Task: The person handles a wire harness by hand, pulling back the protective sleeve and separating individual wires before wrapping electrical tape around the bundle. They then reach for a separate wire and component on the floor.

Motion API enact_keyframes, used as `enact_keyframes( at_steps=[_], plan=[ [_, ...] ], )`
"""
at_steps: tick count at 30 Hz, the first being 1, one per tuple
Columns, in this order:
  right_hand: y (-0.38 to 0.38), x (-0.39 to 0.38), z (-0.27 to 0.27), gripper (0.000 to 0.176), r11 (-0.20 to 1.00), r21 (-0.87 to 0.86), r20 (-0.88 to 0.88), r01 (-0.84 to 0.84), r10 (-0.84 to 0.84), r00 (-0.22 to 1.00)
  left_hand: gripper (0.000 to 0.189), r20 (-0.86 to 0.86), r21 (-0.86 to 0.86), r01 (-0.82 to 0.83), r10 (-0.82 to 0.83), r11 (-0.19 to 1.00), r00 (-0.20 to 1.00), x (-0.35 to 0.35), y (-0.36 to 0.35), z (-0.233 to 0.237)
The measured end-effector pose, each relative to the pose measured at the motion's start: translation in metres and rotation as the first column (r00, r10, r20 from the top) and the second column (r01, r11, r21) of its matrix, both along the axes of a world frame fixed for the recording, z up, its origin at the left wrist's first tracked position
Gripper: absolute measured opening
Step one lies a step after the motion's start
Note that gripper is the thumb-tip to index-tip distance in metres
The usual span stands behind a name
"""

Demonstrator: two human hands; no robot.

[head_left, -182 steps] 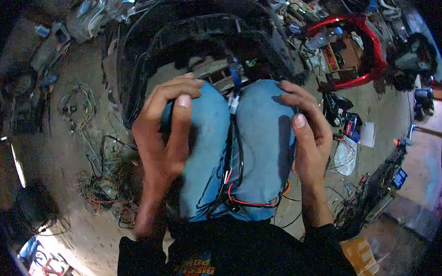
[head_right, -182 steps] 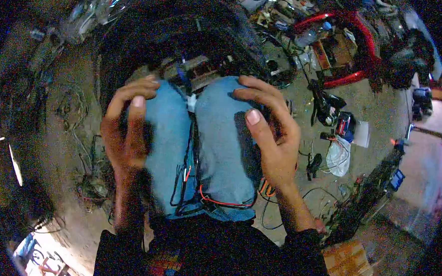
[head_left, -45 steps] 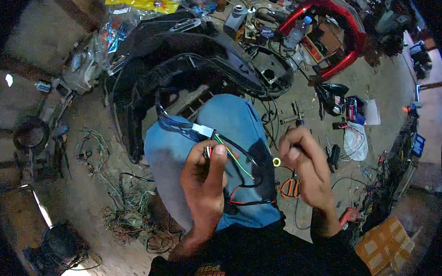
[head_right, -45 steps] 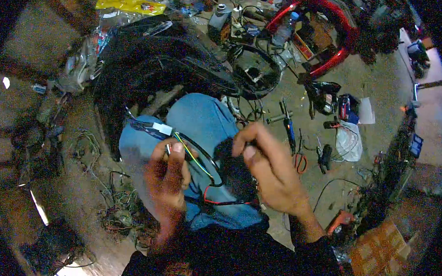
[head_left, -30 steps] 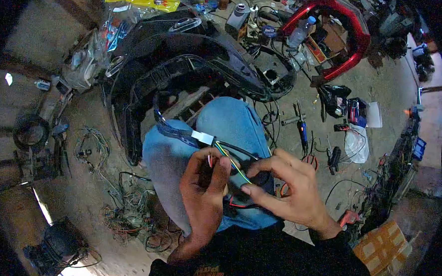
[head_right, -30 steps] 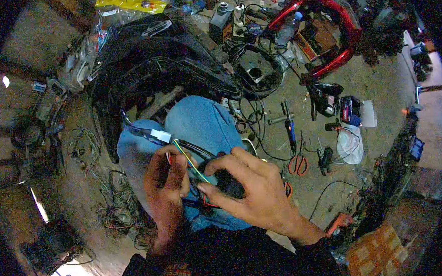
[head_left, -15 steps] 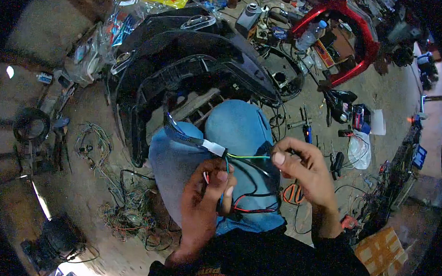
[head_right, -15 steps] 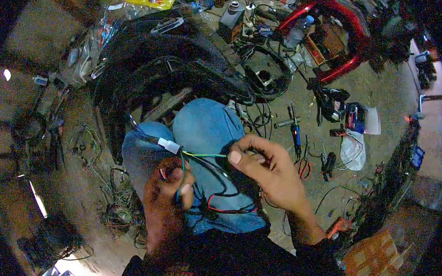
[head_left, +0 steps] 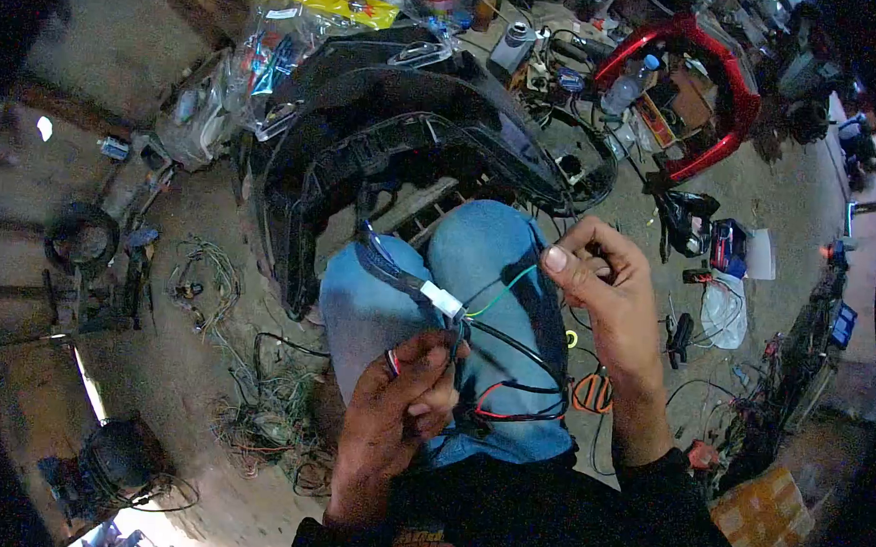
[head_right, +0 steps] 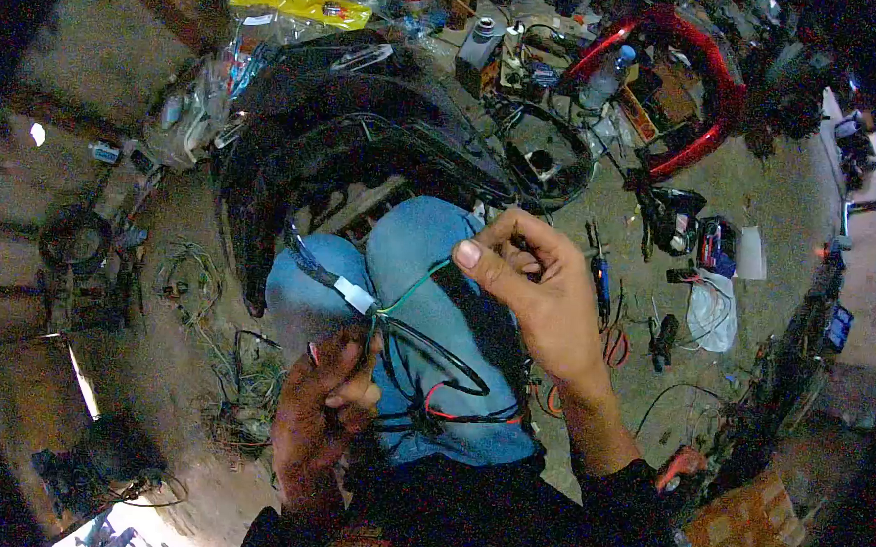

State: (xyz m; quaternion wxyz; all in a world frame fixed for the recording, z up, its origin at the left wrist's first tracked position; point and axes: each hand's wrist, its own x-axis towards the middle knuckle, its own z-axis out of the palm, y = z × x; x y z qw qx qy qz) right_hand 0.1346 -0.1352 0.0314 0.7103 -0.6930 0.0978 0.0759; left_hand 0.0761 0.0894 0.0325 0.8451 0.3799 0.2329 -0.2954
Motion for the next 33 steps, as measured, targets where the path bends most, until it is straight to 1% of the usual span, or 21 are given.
enact_keyframes(
  at_steps=[3, 6, 9, 12, 15, 16, 17, 18, 21, 24, 27, 28, 30, 31, 33],
  plan=[
    [0.004, 0.000, 0.002, 0.022, 1.000, -0.023, 0.047, 0.008, -0.007, 0.999, 0.025, 0.002, -0.011, 0.003, -0.003, 1.000, 1.000, -0.004, 0.005, -0.004],
    [0.005, -0.002, 0.006, 0.022, 1.000, -0.006, 0.039, 0.004, -0.003, 0.999, 0.025, 0.067, 0.011, 0.041, -0.041, 0.999, 0.997, -0.006, 0.008, -0.005],
    [-0.001, -0.004, 0.001, 0.020, 0.995, -0.091, 0.021, -0.029, 0.031, 0.999, 0.025, 0.082, 0.128, 0.096, -0.107, 0.987, 0.991, -0.009, 0.008, -0.005],
    [-0.009, -0.005, 0.006, 0.020, 0.989, -0.097, -0.036, -0.112, 0.109, 0.993, 0.025, 0.118, 0.243, 0.113, -0.145, 0.964, 0.982, -0.010, 0.005, 0.002],
    [-0.010, -0.007, 0.021, 0.019, 0.980, -0.160, -0.016, -0.115, 0.113, 0.993, 0.023, 0.163, 0.288, 0.136, -0.189, 0.948, 0.968, -0.011, 0.001, -0.003],
    [-0.010, -0.006, 0.029, 0.019, 0.930, -0.338, 0.025, -0.147, 0.166, 0.986, 0.022, 0.169, 0.290, 0.149, -0.204, 0.945, 0.964, -0.011, -0.001, -0.002],
    [-0.011, -0.006, 0.039, 0.021, 0.847, -0.505, 0.056, -0.166, 0.224, 0.973, 0.021, 0.173, 0.293, 0.162, -0.219, 0.942, 0.960, -0.010, -0.003, -0.001],
    [-0.012, -0.005, 0.046, 0.023, 0.736, -0.655, 0.075, -0.168, 0.285, 0.955, 0.020, 0.177, 0.295, 0.175, -0.234, 0.939, 0.956, -0.010, -0.004, 0.000],
    [-0.018, 0.001, 0.058, 0.031, 0.655, -0.690, 0.112, -0.309, 0.518, 0.848, 0.019, 0.190, 0.475, 0.243, -0.368, 0.846, 0.910, -0.008, -0.010, 0.003],
    [-0.011, 0.010, 0.059, 0.040, 0.601, -0.687, 0.117, -0.407, 0.645, 0.755, 0.020, 0.219, 0.496, 0.252, -0.401, 0.831, 0.890, -0.012, -0.014, -0.006],
    [0.002, 0.011, 0.050, 0.044, 0.471, -0.727, -0.007, -0.499, 0.722, 0.692, 0.020, 0.221, 0.526, 0.278, -0.445, 0.804, 0.868, -0.009, -0.017, -0.003],
    [0.003, 0.008, 0.039, 0.042, 0.503, -0.745, 0.070, -0.438, 0.712, 0.698, 0.020, 0.195, 0.493, 0.303, -0.443, 0.816, 0.875, -0.006, -0.017, 0.000],
    [0.005, 0.015, 0.047, 0.036, 0.505, -0.671, -0.023, -0.542, 0.717, 0.696, 0.020, 0.141, 0.421, 0.345, -0.436, 0.839, 0.889, -0.001, -0.014, 0.005],
    [0.004, 0.017, 0.050, 0.033, 0.506, -0.628, -0.070, -0.591, 0.720, 0.691, 0.021, 0.153, 0.427, 0.349, -0.447, 0.834, 0.881, 0.000, -0.012, 0.003],
    [0.002, 0.017, 0.045, 0.031, 0.562, -0.621, -0.030, -0.547, 0.680, 0.732, 0.022, 0.183, 0.442, 0.354, -0.469, 0.824, 0.864, 0.001, -0.009, -0.001]
  ],
)
